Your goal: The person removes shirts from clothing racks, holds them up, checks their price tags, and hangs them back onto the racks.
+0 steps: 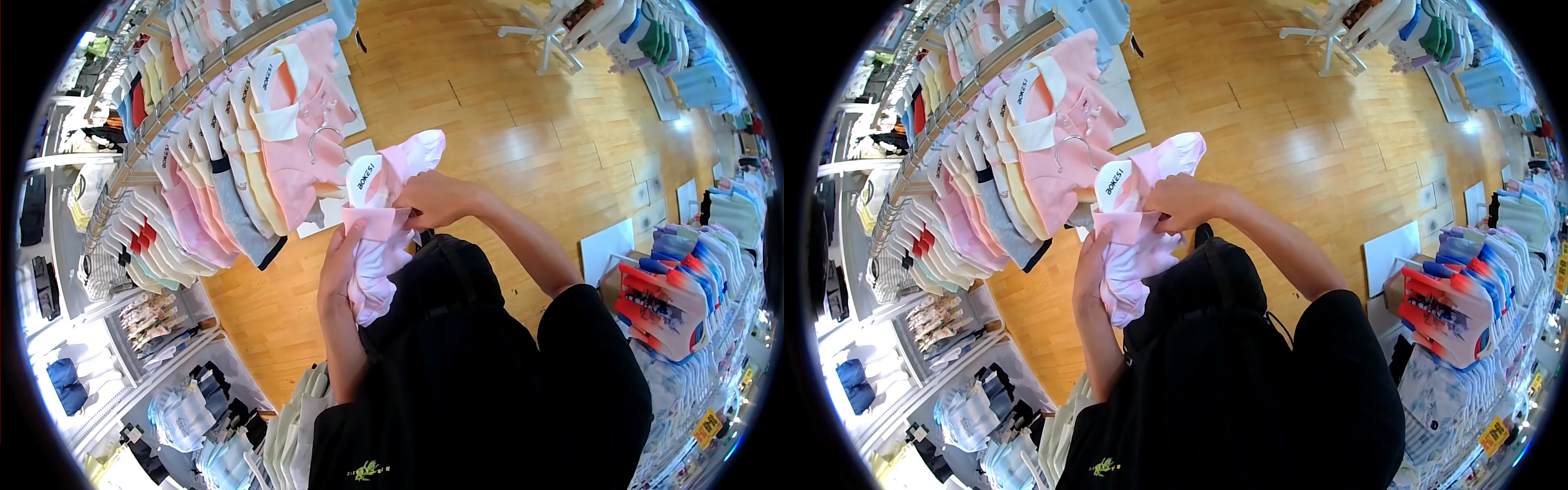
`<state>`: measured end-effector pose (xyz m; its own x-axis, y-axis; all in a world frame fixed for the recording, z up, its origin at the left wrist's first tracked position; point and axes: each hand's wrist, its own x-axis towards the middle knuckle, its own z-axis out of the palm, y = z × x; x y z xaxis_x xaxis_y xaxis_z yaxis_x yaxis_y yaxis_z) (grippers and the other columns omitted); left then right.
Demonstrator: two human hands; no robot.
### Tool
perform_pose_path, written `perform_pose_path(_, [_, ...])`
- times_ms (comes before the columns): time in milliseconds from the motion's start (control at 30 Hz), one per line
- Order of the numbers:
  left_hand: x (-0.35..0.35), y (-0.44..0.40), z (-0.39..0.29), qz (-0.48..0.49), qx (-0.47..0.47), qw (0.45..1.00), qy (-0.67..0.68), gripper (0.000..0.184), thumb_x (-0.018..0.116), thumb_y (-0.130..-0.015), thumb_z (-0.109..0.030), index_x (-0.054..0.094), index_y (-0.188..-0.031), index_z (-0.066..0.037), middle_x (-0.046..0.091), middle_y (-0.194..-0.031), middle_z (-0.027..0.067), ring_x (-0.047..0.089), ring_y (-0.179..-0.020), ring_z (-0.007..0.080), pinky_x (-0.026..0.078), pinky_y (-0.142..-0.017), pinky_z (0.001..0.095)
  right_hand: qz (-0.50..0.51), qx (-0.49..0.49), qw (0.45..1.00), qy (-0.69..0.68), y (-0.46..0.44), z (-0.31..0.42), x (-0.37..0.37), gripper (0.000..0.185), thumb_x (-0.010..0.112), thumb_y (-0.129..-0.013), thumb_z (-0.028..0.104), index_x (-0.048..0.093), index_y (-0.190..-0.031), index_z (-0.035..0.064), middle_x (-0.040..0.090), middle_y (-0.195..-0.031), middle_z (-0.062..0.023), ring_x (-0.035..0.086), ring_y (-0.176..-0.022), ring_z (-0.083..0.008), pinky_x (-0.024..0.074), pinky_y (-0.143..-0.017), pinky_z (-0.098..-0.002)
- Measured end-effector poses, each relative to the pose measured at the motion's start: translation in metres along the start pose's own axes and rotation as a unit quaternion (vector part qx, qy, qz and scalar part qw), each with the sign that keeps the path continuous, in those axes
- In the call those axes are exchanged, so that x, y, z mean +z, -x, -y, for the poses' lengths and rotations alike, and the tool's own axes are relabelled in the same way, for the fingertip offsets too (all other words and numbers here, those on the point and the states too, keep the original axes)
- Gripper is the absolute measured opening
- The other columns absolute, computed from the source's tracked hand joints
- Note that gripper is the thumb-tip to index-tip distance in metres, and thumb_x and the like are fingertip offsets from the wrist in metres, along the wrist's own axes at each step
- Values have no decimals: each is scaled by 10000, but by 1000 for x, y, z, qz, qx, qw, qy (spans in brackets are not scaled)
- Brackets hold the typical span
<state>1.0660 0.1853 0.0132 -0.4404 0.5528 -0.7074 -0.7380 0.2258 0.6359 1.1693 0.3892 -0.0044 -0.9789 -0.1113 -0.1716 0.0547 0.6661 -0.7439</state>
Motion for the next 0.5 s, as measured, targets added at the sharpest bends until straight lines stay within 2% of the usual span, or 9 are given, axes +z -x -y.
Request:
perform_pose_path(133, [2, -4, 1, 14, 0, 1000, 4, 427, 610, -948, -231, 512, -1274, 26, 626, -1129, 107, 621, -976, 172, 517, -829, 280, 20, 18, 996, -89, 1, 2, -17, 162, 679, -725, 177, 683, -803, 36, 683, -659, -101, 664, -625, -262, 499, -592, -369])
perform_pose_path(200, [0, -5, 1, 25, -2, 1000, 10, 434, 607, -950, -229, 506, -1284, 29, 623, -1144, 112, 621, -985, 173, 516, -835, 280, 16, 22, 991, -129, 3, 4, -25, 137, 655, -755, 178, 664, -741, 42, 683, -616, -40, 666, -593, -164, 490, -588, -304])
perform_pose_path(433, [-4, -5, 2, 38, -4, 999, 11, 431, 588, -964, -222, 493, -1294, 39, 617, -1160, 115, 609, -1020, 168, 507, -860, 280, 5, 15, 979, -202, 9, 7, -34, 132, 619, -833, 110, 657, -768, 1, 686, -630, -54, 671, -585, -141, 491, -581, -269])
perform_pose_path(500, [-11, -9, 7, 57, 16, 998, -24, 430, 557, -978, -197, 450, -1322, 37, 589, -1220, 141, 605, -1068, 209, 503, -913, 327, -1, 4, 968, -251, 11, 5, -32, 138, 622, -895, 115, 684, -870, -6, 690, -662, -75, 670, -591, -130, 487, -559, -259])
